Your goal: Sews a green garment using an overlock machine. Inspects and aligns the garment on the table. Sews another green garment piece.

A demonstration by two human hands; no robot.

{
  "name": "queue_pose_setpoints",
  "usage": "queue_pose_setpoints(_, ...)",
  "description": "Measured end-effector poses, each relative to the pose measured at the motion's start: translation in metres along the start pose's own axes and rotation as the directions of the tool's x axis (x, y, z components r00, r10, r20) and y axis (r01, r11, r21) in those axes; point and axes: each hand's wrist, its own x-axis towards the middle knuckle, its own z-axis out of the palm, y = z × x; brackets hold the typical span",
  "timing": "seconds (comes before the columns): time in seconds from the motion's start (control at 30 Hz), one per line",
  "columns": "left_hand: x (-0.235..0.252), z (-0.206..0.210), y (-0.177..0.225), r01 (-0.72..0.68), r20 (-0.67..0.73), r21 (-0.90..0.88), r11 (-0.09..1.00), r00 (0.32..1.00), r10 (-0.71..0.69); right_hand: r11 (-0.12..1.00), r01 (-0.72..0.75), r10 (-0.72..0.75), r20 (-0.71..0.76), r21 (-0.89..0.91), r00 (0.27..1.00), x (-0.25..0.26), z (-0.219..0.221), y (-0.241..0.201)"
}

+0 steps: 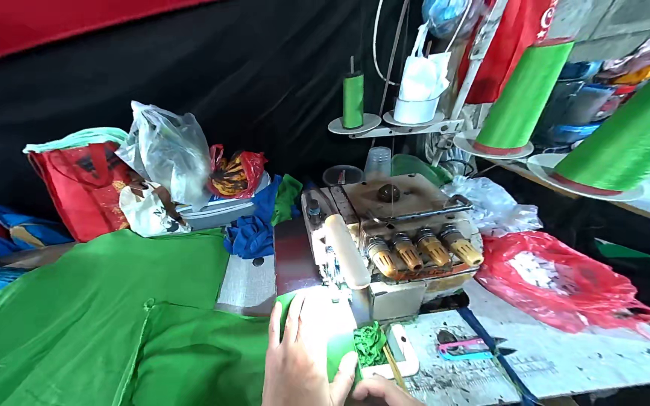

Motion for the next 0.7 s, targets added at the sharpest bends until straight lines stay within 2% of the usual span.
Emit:
queue_pose_setpoints(0.07, 0.011, 0.000, -0.005, -0.003, -0.028, -0.043, 0.999, 1.000, 0.002, 1.000, 0.009, -0.009, 0.003, -0.004, 1.000, 0.011, 0.000, -0.005)
queue_pose_setpoints(0.2, 0.030, -0.004, -0.018, -0.011, -0.019, -0.141, 0.990, 1.000, 0.009, 0.985, -0.062, 0.067, -0.022, 0.158, 0.998, 0.029, 0.001, -0.008)
queue_pose_setpoints(0.33, 0.034, -0.012, -0.027, 0.011, 0.118, -0.195, 0.981, 0.993, 0.013, 0.978, -0.082, 0.097, -0.066, 0.190, 0.993, 0.032, 0.004, -0.009)
queue_pose_setpoints(0.43, 0.040, -0.008, -0.034, 0.011, 0.164, -0.208, 0.978, 0.986, 0.024, 0.978, -0.086, 0.109, -0.114, 0.192, 0.988, 0.036, 0.007, -0.005)
queue_pose_setpoints(0.53, 0.060, -0.012, -0.043, 0.063, 0.340, -0.209, 0.976, 0.940, 0.012, 0.981, -0.028, 0.060, -0.156, 0.194, 0.986, 0.046, 0.010, 0.000)
queue_pose_setpoints(0.57, 0.062, -0.012, -0.046, 0.084, 0.341, -0.251, 0.964, 0.940, 0.006, 0.980, -0.019, 0.051, -0.158, 0.197, 0.986, 0.047, 0.010, 0.001)
queue_pose_setpoints(0.6, 0.059, -0.008, -0.051, 0.095, 0.280, -0.333, 0.938, 0.960, 0.002, 0.981, -0.025, 0.055, -0.151, 0.193, 0.987, 0.046, 0.010, 0.001)
queue_pose_setpoints(0.67, 0.047, -0.001, -0.065, 0.139, 0.150, -0.542, 0.829, 0.986, -0.068, 0.986, -0.071, 0.088, -0.110, 0.154, 0.990, 0.036, 0.007, -0.001)
queue_pose_setpoints(0.7, 0.040, 0.000, -0.074, 0.189, 0.150, -0.597, 0.780, 0.981, -0.122, 0.987, -0.093, 0.104, -0.077, 0.133, 0.992, 0.027, 0.004, -0.002)
